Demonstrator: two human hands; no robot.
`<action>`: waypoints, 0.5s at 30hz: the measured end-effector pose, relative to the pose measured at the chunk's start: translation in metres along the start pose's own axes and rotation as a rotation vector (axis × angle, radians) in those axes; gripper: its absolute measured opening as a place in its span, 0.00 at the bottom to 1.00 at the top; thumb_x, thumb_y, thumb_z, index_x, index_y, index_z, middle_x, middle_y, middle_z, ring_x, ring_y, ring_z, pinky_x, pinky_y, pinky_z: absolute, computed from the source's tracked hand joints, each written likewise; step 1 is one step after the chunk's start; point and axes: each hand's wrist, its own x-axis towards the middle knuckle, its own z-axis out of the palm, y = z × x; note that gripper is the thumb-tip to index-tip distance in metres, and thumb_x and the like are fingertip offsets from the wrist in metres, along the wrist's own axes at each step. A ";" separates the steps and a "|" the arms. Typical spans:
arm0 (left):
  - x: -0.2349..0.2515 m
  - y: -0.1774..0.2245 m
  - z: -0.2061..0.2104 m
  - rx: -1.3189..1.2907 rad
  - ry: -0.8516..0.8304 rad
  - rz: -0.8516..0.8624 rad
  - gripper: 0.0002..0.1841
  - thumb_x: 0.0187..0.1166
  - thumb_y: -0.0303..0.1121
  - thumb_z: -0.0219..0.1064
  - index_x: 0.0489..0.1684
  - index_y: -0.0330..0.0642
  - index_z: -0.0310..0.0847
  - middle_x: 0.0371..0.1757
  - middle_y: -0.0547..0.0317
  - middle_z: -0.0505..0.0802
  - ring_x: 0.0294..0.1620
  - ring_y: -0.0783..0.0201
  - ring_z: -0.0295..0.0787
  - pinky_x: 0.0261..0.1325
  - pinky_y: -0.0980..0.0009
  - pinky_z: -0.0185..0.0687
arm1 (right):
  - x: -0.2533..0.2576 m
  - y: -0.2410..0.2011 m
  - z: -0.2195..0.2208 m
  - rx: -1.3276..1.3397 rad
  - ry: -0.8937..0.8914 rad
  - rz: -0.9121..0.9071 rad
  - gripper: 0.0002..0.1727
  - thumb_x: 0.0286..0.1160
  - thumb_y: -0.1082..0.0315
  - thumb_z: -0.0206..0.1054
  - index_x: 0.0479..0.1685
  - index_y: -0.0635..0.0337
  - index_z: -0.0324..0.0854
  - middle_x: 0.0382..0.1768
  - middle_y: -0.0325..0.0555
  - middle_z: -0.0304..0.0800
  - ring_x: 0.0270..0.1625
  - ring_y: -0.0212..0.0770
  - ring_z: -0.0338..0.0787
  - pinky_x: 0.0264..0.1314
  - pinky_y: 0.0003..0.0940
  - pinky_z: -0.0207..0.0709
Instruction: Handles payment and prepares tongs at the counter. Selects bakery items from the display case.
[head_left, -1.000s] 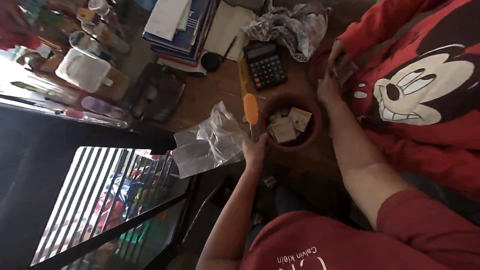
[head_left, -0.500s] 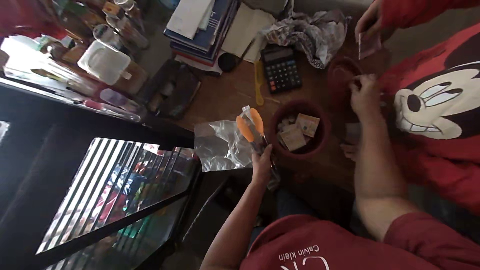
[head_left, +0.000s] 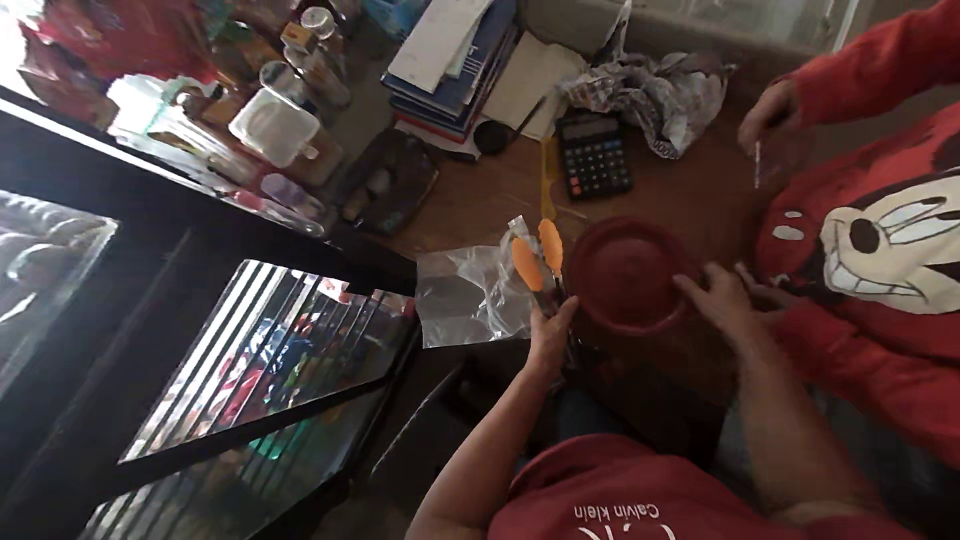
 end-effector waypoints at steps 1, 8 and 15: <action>-0.001 0.001 -0.001 0.004 0.004 0.008 0.15 0.81 0.23 0.65 0.62 0.27 0.74 0.35 0.55 0.87 0.33 0.70 0.86 0.41 0.73 0.86 | -0.002 0.004 0.007 0.181 -0.045 0.023 0.23 0.86 0.59 0.65 0.69 0.69 0.76 0.54 0.57 0.87 0.54 0.42 0.89 0.60 0.41 0.84; -0.027 0.034 -0.034 -0.037 0.181 0.220 0.13 0.83 0.24 0.61 0.62 0.31 0.75 0.39 0.57 0.90 0.37 0.70 0.88 0.46 0.72 0.87 | -0.005 -0.070 0.038 0.783 -0.159 -0.055 0.13 0.89 0.68 0.55 0.64 0.62 0.77 0.38 0.33 0.91 0.38 0.22 0.91 0.44 0.22 0.87; 0.002 0.067 -0.101 0.047 0.343 0.197 0.23 0.88 0.45 0.61 0.76 0.46 0.72 0.53 0.54 0.88 0.43 0.65 0.84 0.47 0.64 0.83 | 0.042 -0.157 0.125 0.635 -0.235 -0.107 0.21 0.88 0.60 0.62 0.71 0.63 0.75 0.58 0.53 0.86 0.54 0.39 0.86 0.60 0.42 0.82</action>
